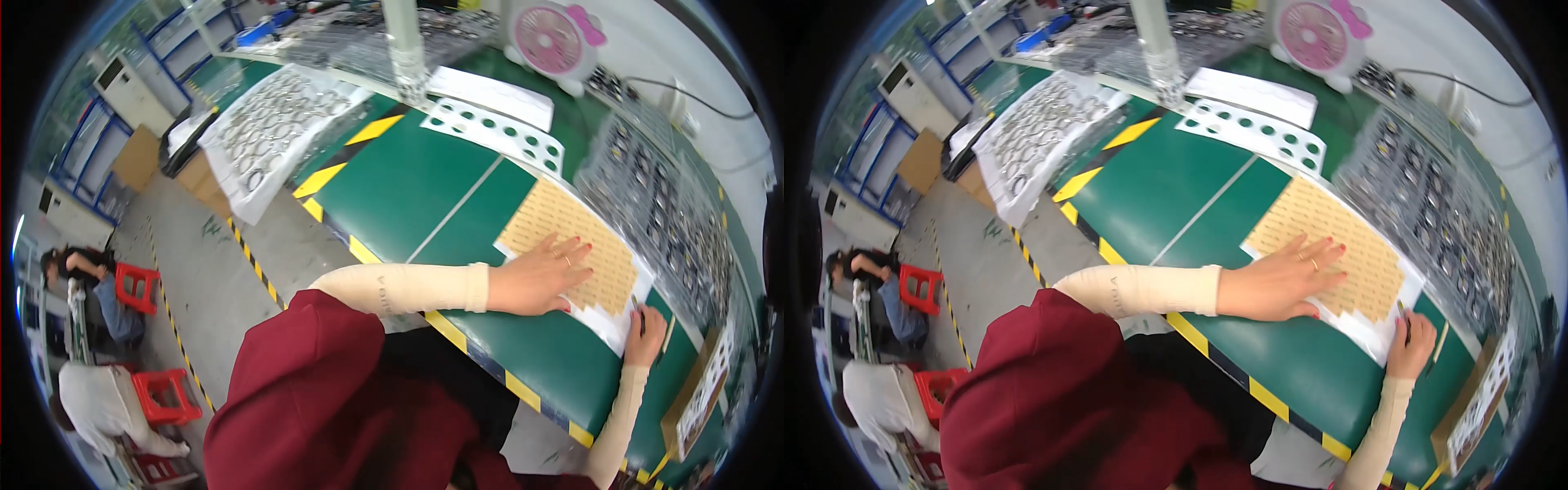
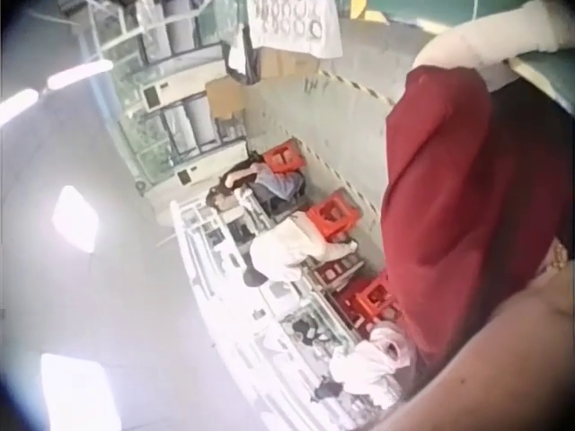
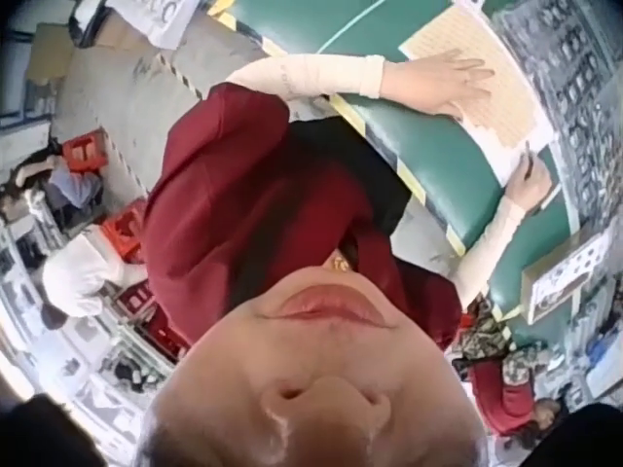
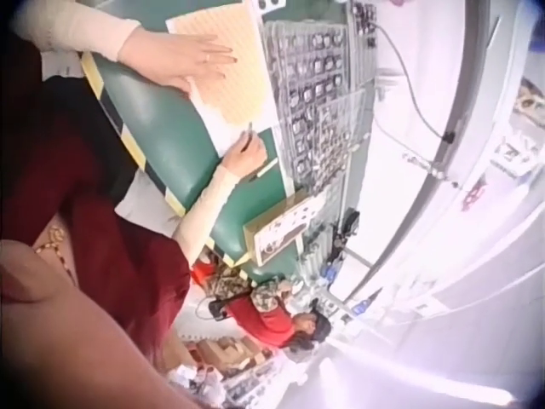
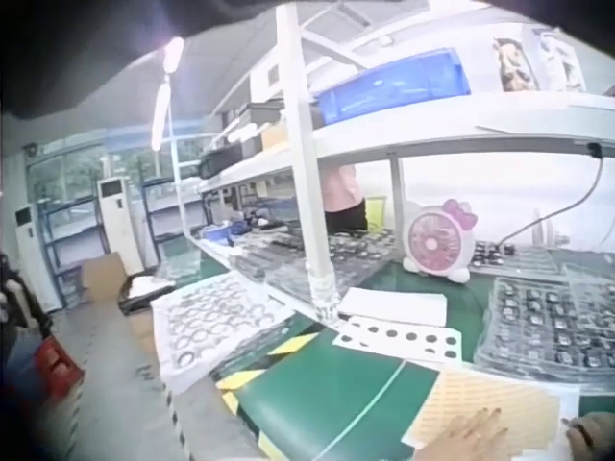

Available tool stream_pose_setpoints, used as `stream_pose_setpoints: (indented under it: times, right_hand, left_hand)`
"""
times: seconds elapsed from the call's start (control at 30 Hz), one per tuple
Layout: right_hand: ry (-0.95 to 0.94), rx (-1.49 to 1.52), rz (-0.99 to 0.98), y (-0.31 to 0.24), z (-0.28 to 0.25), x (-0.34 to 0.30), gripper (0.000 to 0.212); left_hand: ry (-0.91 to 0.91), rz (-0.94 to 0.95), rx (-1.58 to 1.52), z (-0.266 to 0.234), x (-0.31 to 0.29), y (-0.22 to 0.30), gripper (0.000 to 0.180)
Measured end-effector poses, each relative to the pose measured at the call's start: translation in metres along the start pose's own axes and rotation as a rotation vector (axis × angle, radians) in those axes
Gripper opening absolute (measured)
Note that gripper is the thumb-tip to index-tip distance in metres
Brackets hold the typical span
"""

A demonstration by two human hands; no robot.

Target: The person assembles electronic components by hand, applying adhesive pads and metal rings to them at a factory workstation.

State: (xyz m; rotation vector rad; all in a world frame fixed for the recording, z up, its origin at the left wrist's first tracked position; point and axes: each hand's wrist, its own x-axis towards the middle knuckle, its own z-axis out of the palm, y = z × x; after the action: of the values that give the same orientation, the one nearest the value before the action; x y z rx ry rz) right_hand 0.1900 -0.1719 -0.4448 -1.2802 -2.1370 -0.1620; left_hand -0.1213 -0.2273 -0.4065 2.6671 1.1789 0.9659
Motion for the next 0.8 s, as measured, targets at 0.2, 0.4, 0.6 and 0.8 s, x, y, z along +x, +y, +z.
stream_pose_setpoints:
  times: [0.2, 0.4, 0.6, 0.8]
  right_hand:
    - [0.015, 0.018, -0.074, -0.021, -0.014, 0.001, 0.017]
    - [-0.001, 0.084, -0.092, -0.033, -0.008, 0.005, 0.016]
    - [-0.008, 0.096, -0.066, -0.028, 0.001, 0.005, 0.014]
    - [-0.012, 0.111, -0.035, -0.028, -0.001, 0.002, 0.013]
  left_hand:
    - [0.213, -0.441, 0.571, -0.131, -0.081, -0.079, 0.064]
    - [0.268, -0.956, 1.018, -0.219, -0.212, -0.168, 0.07]
    - [0.065, -1.068, 0.885, -0.222, -0.238, -0.191, 0.054]
    - [-0.025, -1.042, 0.83, -0.256, -0.214, -0.184, 0.041]
